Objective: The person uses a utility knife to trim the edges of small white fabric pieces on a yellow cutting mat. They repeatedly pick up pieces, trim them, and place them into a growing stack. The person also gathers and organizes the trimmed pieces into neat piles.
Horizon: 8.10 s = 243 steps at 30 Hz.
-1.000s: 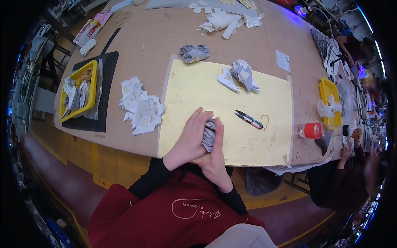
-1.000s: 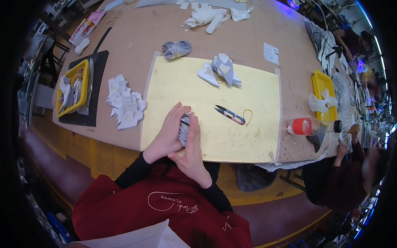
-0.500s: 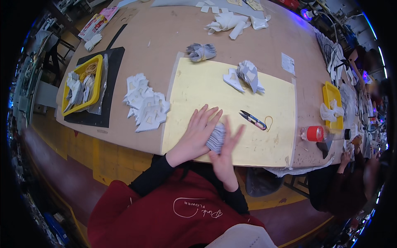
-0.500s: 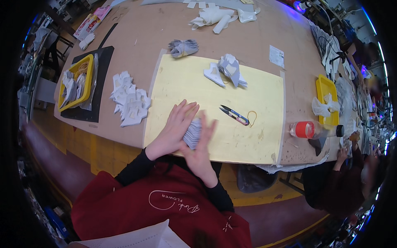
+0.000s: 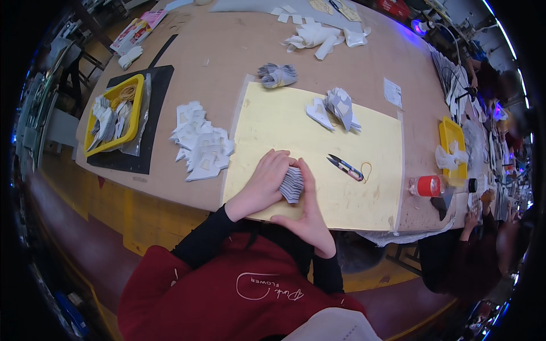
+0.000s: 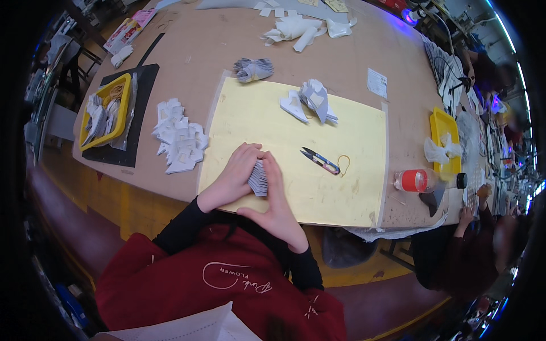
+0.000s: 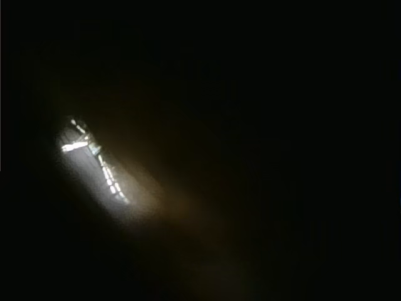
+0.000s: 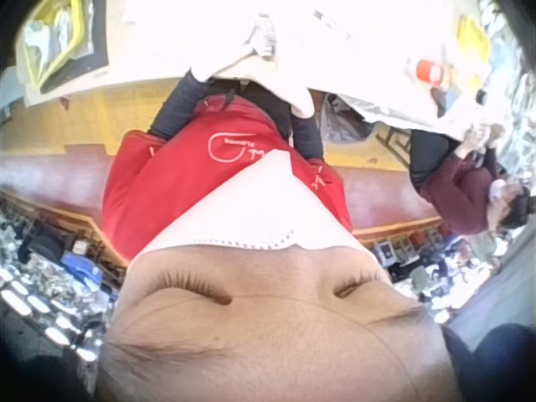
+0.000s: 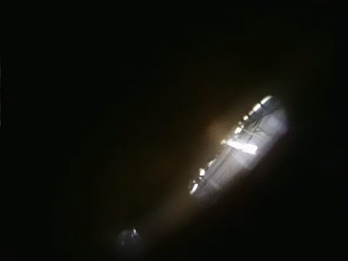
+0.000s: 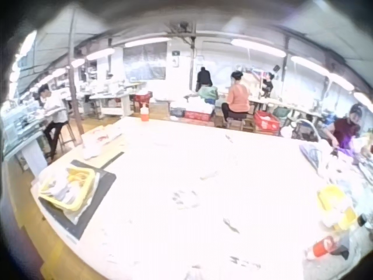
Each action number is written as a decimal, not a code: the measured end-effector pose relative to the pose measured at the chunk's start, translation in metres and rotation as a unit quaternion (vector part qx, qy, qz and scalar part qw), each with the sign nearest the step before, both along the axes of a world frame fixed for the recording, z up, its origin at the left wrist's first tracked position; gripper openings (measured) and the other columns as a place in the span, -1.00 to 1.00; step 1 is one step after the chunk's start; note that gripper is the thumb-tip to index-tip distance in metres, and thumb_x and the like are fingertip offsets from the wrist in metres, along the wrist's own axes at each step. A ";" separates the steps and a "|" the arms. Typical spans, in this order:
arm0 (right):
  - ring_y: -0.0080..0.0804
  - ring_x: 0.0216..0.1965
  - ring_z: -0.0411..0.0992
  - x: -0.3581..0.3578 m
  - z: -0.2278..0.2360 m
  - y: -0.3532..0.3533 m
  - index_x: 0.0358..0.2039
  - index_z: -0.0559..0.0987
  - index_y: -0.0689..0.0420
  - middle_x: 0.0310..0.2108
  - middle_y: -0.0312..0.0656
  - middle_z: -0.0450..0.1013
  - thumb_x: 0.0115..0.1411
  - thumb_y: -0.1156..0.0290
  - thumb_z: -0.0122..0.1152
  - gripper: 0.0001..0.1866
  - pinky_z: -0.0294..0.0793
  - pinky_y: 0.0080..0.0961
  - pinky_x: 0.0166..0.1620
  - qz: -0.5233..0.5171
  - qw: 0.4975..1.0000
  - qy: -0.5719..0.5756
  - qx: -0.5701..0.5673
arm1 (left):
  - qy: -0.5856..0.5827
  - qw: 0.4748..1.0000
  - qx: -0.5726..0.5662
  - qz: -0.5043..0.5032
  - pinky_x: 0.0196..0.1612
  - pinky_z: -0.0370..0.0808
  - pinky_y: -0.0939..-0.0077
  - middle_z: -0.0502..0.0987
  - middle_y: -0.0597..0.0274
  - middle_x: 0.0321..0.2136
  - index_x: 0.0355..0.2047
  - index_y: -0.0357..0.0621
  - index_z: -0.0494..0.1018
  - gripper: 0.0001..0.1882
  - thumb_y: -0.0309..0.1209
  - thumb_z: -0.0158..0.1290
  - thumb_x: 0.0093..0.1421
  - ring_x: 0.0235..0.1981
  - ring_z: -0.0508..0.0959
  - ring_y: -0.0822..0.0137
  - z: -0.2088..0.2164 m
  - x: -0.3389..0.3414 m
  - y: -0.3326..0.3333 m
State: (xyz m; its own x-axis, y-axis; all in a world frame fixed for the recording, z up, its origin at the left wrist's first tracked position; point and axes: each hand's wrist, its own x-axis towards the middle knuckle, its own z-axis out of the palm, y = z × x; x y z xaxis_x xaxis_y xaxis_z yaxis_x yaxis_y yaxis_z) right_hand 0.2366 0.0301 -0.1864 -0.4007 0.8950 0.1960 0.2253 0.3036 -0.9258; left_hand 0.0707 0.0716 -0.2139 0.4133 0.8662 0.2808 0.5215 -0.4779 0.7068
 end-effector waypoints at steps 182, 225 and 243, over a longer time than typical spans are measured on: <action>-0.61 -0.55 0.35 -0.031 0.008 0.045 -0.23 0.66 0.23 -0.39 -0.23 0.52 0.17 0.54 0.29 -0.85 0.34 -0.64 -0.44 -0.178 0.979 -0.028 -0.091 | -0.564 0.699 -0.373 0.235 -0.57 0.46 0.67 0.55 0.04 -0.16 0.07 -0.32 0.24 -0.56 -0.56 0.05 0.19 -0.20 0.67 0.20 0.077 -0.081 0.000; -0.66 -0.34 0.39 0.012 0.020 0.046 -0.01 0.50 0.29 -0.29 -0.31 0.48 0.18 0.59 0.25 -0.66 0.33 -0.74 -0.29 -0.280 0.921 0.186 -0.198 | -0.445 0.764 -0.445 0.143 -0.62 0.51 0.62 0.55 0.21 -0.22 0.16 -0.34 0.29 -0.36 -0.46 0.28 0.09 -0.33 0.58 0.49 0.071 -0.039 0.002; -0.68 -0.45 0.36 -0.023 0.035 0.048 -0.22 0.60 0.34 -0.39 -0.26 0.48 0.14 0.65 0.29 -0.82 0.37 -0.74 -0.34 -0.186 0.966 0.132 -0.126 | -0.447 0.774 -0.413 0.171 -0.58 0.53 0.63 0.57 0.18 -0.26 0.12 -0.32 0.30 -0.45 -0.47 0.21 0.14 -0.30 0.60 0.43 0.075 -0.040 -0.003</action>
